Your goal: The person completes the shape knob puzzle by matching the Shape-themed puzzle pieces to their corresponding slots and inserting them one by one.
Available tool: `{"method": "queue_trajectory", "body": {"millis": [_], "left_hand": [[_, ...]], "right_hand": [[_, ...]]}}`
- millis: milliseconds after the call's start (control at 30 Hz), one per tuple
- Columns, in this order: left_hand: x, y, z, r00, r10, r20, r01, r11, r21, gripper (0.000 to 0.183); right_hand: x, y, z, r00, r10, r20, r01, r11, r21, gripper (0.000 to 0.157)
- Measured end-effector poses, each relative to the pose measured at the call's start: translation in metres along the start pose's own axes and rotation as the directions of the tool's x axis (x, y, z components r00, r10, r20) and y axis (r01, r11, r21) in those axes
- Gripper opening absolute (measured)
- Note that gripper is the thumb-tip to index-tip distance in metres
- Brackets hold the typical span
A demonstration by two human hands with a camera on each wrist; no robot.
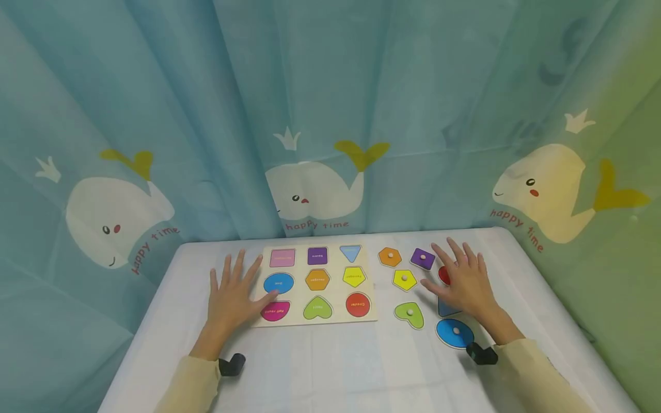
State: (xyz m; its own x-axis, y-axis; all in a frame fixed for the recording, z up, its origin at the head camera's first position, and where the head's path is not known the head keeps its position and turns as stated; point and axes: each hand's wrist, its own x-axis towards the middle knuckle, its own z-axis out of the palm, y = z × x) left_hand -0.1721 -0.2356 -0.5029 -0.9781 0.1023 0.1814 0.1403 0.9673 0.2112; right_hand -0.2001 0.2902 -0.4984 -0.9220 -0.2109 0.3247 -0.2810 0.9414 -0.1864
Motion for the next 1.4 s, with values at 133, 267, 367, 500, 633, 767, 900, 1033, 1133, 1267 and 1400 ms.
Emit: {"method": "queue_trajectory", "body": {"millis": [133, 267, 367, 500, 633, 767, 900, 1033, 1133, 1267, 1400], "left_hand": [[-0.008, -0.013, 0.0, 0.998, -0.004, 0.062, 0.006, 0.999, -0.033, 0.099], [-0.013, -0.023, -0.004, 0.992, 0.009, 0.124, 0.003, 0.995, -0.1, 0.1], [-0.016, -0.03, -0.005, 0.987, 0.017, 0.16, 0.007, 0.989, -0.145, 0.1], [-0.019, -0.037, -0.002, 0.982, 0.022, 0.188, 0.012, 0.985, -0.175, 0.099], [-0.02, -0.043, 0.0, 0.978, 0.036, 0.204, 0.007, 0.978, -0.207, 0.099], [-0.02, -0.048, -0.001, 0.975, 0.056, 0.215, -0.007, 0.974, -0.226, 0.101], [-0.021, -0.048, -0.001, 0.971, 0.082, 0.224, -0.023, 0.967, -0.252, 0.101], [-0.022, -0.05, 0.0, 0.969, 0.1, 0.227, -0.036, 0.963, -0.269, 0.098], [-0.022, -0.05, 0.002, 0.969, 0.103, 0.224, -0.037, 0.959, -0.283, 0.097], [-0.022, -0.051, 0.004, 0.972, 0.114, 0.204, -0.045, 0.948, -0.314, 0.098], [-0.021, -0.05, 0.005, 0.97, 0.118, 0.214, -0.041, 0.941, -0.336, 0.101]], "right_hand": [[-0.001, 0.014, -0.005, 1.0, 0.011, -0.006, -0.011, 1.0, 0.027, 0.095], [-0.004, 0.029, -0.008, 1.0, 0.019, -0.006, -0.019, 0.998, 0.055, 0.094], [-0.007, 0.04, -0.009, 0.999, 0.048, 0.021, -0.05, 0.994, 0.095, 0.092], [-0.008, 0.055, -0.009, 0.988, 0.116, 0.101, -0.131, 0.978, 0.161, 0.087], [-0.009, 0.07, -0.007, 0.977, 0.156, 0.147, -0.184, 0.962, 0.2, 0.083], [-0.011, 0.082, -0.005, 0.959, 0.212, 0.186, -0.252, 0.94, 0.228, 0.078], [-0.012, 0.093, -0.004, 0.939, 0.268, 0.217, -0.323, 0.904, 0.281, 0.07], [-0.014, 0.101, -0.002, 0.899, 0.355, 0.256, -0.426, 0.841, 0.332, 0.07], [-0.013, 0.104, 0.0, 0.867, 0.41, 0.282, -0.491, 0.798, 0.35, 0.07], [-0.01, 0.104, 0.004, 0.85, 0.447, 0.278, -0.523, 0.775, 0.355, 0.066], [-0.008, 0.104, 0.007, 0.834, 0.479, 0.273, -0.55, 0.757, 0.353, 0.064]]}}
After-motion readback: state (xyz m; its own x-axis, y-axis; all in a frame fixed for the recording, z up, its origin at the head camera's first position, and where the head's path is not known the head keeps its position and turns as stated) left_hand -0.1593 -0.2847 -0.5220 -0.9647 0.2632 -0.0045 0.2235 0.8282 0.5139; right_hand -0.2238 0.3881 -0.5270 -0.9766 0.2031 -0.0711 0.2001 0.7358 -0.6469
